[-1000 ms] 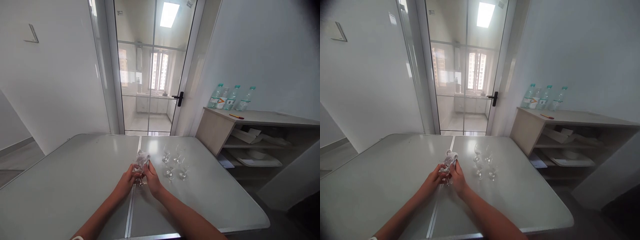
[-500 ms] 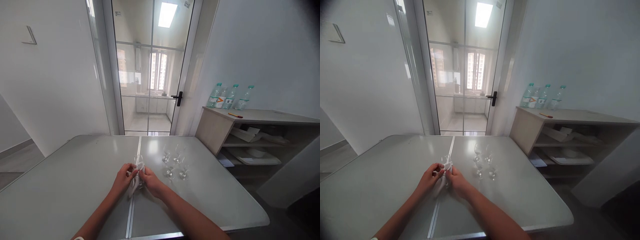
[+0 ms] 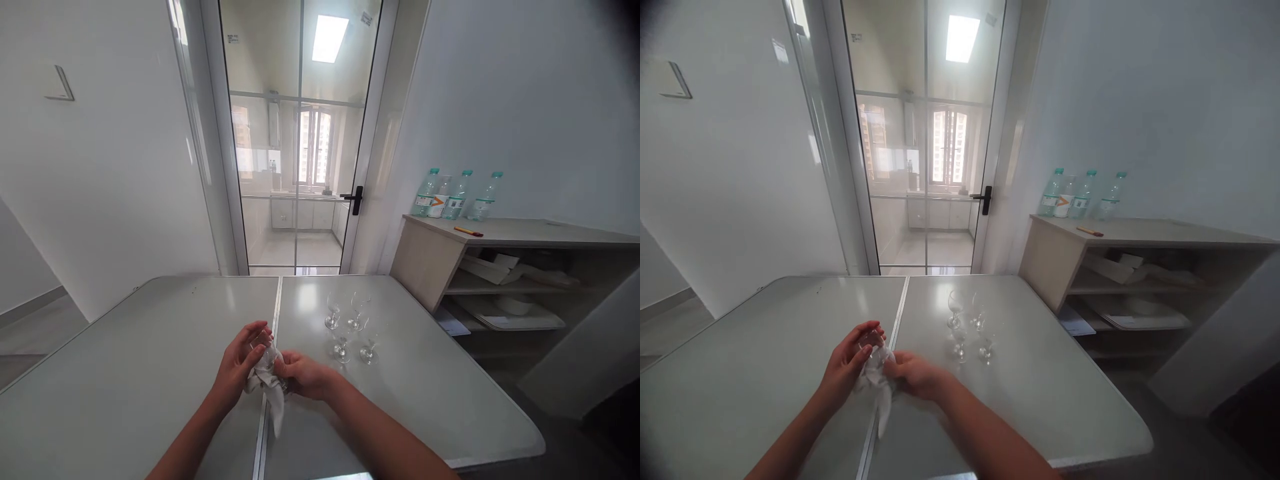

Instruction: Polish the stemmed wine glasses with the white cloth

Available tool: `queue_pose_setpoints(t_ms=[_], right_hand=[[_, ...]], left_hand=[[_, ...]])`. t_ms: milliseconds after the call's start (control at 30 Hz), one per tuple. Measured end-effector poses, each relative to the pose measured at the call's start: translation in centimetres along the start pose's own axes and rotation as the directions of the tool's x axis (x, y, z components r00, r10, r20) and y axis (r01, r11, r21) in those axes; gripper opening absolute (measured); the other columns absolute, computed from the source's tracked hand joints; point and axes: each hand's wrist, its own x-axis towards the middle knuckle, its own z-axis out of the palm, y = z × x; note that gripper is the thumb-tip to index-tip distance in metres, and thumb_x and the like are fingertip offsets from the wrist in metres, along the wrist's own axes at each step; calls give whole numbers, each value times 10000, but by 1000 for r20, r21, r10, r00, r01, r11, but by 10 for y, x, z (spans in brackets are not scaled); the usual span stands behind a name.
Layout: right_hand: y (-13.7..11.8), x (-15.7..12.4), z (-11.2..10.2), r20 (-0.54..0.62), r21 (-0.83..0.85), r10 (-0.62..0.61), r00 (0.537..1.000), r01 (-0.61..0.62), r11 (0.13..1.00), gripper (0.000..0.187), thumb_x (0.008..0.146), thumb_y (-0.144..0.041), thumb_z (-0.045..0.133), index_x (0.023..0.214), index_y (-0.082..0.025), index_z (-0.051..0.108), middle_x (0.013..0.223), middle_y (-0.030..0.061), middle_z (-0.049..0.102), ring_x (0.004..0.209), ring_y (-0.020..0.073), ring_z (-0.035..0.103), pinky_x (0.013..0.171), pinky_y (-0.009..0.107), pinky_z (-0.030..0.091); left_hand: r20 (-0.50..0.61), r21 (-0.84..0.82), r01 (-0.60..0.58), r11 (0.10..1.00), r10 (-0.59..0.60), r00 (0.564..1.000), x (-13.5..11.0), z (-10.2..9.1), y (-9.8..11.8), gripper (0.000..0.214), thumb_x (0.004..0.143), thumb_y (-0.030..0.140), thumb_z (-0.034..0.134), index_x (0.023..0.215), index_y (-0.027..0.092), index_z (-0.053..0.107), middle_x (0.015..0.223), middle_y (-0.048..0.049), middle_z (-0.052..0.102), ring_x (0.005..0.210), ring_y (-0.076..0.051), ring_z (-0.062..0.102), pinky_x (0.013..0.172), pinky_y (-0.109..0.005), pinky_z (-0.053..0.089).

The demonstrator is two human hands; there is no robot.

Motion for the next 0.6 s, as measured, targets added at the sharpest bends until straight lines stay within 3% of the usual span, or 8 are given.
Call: queue_pose_setpoints(t_ms=[67, 133, 200, 333, 400, 467, 533, 600], right_hand=[[-3, 0, 3, -129, -244, -161, 978, 127, 962, 394, 887, -578, 653, 949, -190, 653, 818, 24, 614, 748, 165, 529, 738, 291, 429], [-3, 1, 8, -240, -531, -383, 892, 209, 821, 238, 925, -439, 621, 923, -203, 652, 855, 35, 630, 794, 185, 522, 803, 323, 426], [-3, 2, 11, -240, -655, -483, 842, 226, 721, 189, 931, -391, 609, 935, -207, 653, 867, 37, 635, 821, 196, 520, 842, 341, 422], [-3, 3, 10, -150, -453, -383, 911, 281, 846, 483, 1040, -545, 347, 942, -186, 656, 806, 25, 609, 784, 181, 524, 788, 315, 440], [-4, 2, 6, -132, -437, -349, 928, 261, 860, 466, 1032, -535, 379, 889, -180, 644, 799, 16, 601, 762, 170, 517, 753, 297, 429], [-3, 1, 4, -125, -538, -318, 940, 206, 818, 247, 973, -408, 540, 901, -189, 627, 799, -1, 603, 729, 158, 511, 704, 273, 410], [0, 2, 5, -123, -662, -327, 937, 168, 731, 49, 903, -246, 589, 915, -203, 610, 812, -5, 614, 719, 158, 527, 685, 262, 399], [3, 4, 8, -136, -779, -406, 904, 156, 608, 84, 844, -148, 583, 901, -209, 595, 849, 15, 632, 762, 179, 555, 740, 286, 412]], left_hand=[[-44, 67, -18, 998, 21, 999, 1, 0, -1, 507, 889, 474, 687, 1320, 230, 578, 1244, -118, 677, 1200, -286, 637, 1017, -413, 525], [-112, 126, -45, 991, 59, 992, 2, 0, -1, 477, 890, 471, 689, 1291, 235, 582, 1238, -108, 670, 1183, -275, 643, 1031, -420, 515], [-166, 148, -78, 986, 103, 981, 2, -1, -1, 467, 891, 466, 690, 1284, 242, 578, 1255, -103, 656, 1189, -269, 638, 1053, -426, 501], [-185, 133, -126, 983, 149, 971, 1, -6, -5, 457, 881, 433, 714, 1281, 258, 577, 1264, -89, 641, 1210, -258, 620, 1069, -402, 492], [-168, 112, -151, 982, 168, 971, 0, -5, -7, 445, 878, 417, 721, 1269, 258, 581, 1248, -87, 638, 1205, -257, 619, 1055, -389, 502], [-123, 101, -171, 980, 183, 975, -1, 0, -7, 428, 883, 404, 718, 1262, 256, 585, 1224, -85, 634, 1188, -255, 622, 1031, -376, 516], [-74, 119, -196, 973, 206, 976, -2, 5, -7, 405, 886, 391, 716, 1249, 254, 599, 1190, -82, 625, 1149, -245, 628, 1009, -364, 525], [-73, 136, -214, 967, 226, 971, -2, 9, -5, 386, 889, 385, 713, 1237, 253, 610, 1181, -81, 611, 1121, -236, 628, 1001, -362, 528]])
